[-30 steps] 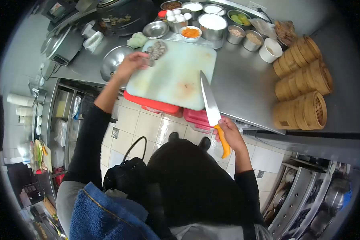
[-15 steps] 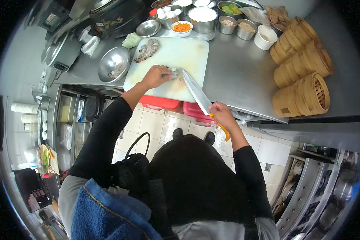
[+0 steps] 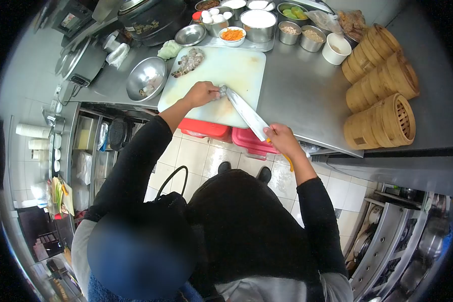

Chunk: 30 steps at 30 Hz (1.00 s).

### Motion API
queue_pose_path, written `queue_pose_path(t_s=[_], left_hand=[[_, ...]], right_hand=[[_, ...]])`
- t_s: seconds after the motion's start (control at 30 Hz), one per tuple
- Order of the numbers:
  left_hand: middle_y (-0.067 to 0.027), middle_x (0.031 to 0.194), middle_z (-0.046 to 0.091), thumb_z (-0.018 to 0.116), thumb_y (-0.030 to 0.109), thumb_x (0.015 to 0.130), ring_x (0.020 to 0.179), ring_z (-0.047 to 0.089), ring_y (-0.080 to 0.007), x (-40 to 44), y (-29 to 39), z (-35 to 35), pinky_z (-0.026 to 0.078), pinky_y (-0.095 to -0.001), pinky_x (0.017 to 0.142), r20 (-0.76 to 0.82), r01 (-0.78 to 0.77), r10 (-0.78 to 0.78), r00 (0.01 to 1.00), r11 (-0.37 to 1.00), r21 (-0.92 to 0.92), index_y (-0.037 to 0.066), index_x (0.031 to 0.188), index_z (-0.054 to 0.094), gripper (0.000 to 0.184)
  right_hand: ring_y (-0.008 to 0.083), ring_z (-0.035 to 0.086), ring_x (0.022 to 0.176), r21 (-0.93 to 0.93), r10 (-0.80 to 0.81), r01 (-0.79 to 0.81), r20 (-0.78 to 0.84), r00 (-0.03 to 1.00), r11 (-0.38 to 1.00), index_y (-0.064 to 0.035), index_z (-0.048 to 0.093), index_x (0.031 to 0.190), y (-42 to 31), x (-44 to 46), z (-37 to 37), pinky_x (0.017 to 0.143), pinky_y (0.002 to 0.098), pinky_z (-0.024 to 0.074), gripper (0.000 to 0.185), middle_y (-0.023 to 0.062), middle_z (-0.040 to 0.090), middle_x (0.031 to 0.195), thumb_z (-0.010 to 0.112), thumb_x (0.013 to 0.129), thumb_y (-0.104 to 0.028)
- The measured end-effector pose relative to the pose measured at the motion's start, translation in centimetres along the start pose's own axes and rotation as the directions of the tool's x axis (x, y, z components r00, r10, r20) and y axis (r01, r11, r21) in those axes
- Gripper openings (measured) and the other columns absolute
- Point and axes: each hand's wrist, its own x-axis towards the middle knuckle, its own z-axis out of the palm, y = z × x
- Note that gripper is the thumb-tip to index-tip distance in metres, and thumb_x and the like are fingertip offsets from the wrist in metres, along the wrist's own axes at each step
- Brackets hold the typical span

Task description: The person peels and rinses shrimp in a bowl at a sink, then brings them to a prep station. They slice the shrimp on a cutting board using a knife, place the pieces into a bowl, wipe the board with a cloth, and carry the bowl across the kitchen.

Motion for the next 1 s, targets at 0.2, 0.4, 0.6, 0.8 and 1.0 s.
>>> queue_pose_path(t_s=[0.2,0.4,0.6,0.8,1.0], left_hand=[[-0.0162,0.085,0.074,0.075,0.023,0.088,0.063,0.069,-0.0213,-0.4,1.1,0.3,0.056,-0.0351,0.064,0.009,0.290,-0.299,0.954,0.916,-0.276,-0.001,0.111,0.074,0.032],[-0.0123,0.080,0.073,0.076,0.020,0.086,0.060,0.067,-0.0176,-1.2,2.0,2.5,0.056,-0.0327,0.060,-0.136,0.379,-0.467,0.874,0.829,-0.410,-0.006,0.105,0.073,0.032],[-0.0164,0.090,0.073,0.076,0.023,0.080,0.084,0.070,-0.0369,-1.5,3.4,4.3,0.055,-0.0432,0.078,-0.358,0.311,-0.453,0.817,0.868,-0.388,0.007,0.103,0.071,0.029],[-0.0108,0.097,0.071,0.072,0.021,0.082,0.087,0.069,-0.0350,-2.5,7.0,1.7,0.055,-0.0441,0.079,-0.294,0.070,-0.060,0.954,0.997,0.024,0.012,0.110,0.064,0.031],[-0.0086,0.104,0.069,0.066,0.020,0.085,0.088,0.070,-0.0311,-2.6,8.8,0.5,0.056,-0.0441,0.080,-0.098,-0.049,0.068,0.993,0.982,0.184,0.018,0.115,0.070,0.030]], right_hand=[[0.0129,0.054,0.047,-0.047,-0.050,0.049,-0.009,0.999,0.998,-0.0014,0.063,0.090,0.7,-0.5,2.3,0.042,0.0305,0.0459,0.031,0.0054,0.060,0.067,0.061,0.100,-0.031],[0.0103,0.056,0.048,0.148,0.051,-0.054,0.023,0.998,0.987,-0.0021,0.063,0.096,0.8,-4.6,6.3,0.041,0.0277,0.0474,0.029,0.0064,0.063,0.072,0.059,0.101,-0.030],[0.0100,0.056,0.050,0.133,0.135,-0.142,0.061,0.989,0.981,-0.0018,0.063,0.102,-0.7,-8.0,5.3,0.044,0.0269,0.0491,0.026,0.0053,0.063,0.074,0.061,0.100,-0.028],[0.0210,0.068,0.077,0.088,0.029,-0.035,0.071,0.997,0.995,-0.0024,0.058,0.124,-2.3,-7.9,-0.3,0.065,0.0349,0.0578,0.034,0.0146,0.067,0.093,0.061,0.097,-0.023],[0.0361,0.070,0.091,-0.518,-0.443,0.342,-0.080,0.893,0.784,-0.0040,0.059,0.131,-4.0,-4.0,-0.6,0.076,0.0467,0.0557,0.039,0.0234,0.069,0.105,0.049,0.104,-0.030]])
